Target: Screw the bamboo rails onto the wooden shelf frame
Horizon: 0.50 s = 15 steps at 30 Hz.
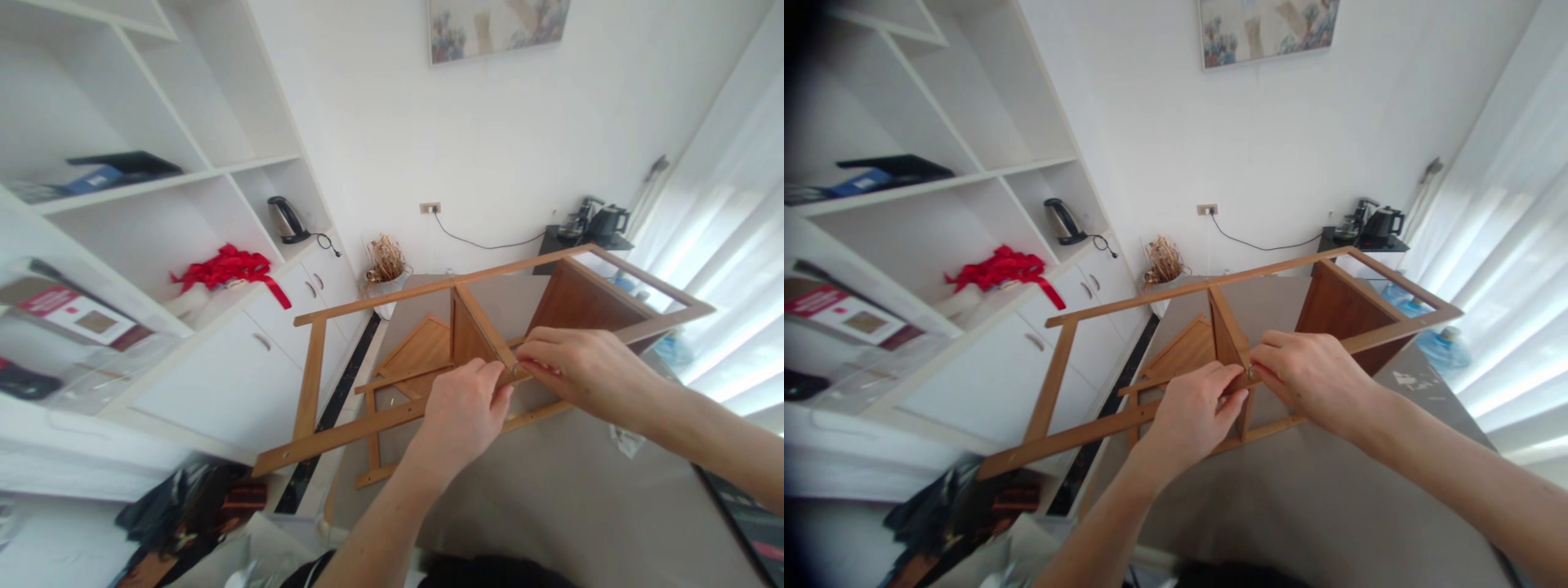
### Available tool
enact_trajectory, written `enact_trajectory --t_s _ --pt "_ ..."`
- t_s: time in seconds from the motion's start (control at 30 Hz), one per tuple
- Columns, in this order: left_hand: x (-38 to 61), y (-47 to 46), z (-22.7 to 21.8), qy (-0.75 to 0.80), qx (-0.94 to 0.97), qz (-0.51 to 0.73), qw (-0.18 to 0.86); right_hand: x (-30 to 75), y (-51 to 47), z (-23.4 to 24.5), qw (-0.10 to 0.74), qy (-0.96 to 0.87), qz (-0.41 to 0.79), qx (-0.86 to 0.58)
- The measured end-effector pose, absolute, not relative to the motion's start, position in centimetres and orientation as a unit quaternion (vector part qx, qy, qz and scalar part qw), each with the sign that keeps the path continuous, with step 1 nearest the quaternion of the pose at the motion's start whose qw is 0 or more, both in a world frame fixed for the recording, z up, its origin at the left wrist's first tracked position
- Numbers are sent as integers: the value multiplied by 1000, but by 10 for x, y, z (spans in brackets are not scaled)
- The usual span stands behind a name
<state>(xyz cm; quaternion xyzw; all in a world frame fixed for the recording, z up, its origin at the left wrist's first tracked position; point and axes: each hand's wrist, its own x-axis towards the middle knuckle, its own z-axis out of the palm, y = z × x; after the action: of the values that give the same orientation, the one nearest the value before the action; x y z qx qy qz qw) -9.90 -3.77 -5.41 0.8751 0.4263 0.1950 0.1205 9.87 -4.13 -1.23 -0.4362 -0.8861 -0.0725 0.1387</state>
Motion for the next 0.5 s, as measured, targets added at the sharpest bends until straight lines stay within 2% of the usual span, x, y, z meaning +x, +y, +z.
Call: enact_trajectory --t_s 0.27,0.5 --pt "-99 -38 -53 427 874 197 119 99 -41 -6 106 -901 -73 -415" --pt "-99 -38 -55 424 876 201 112 100 -41 -7 122 -899 -78 -414"
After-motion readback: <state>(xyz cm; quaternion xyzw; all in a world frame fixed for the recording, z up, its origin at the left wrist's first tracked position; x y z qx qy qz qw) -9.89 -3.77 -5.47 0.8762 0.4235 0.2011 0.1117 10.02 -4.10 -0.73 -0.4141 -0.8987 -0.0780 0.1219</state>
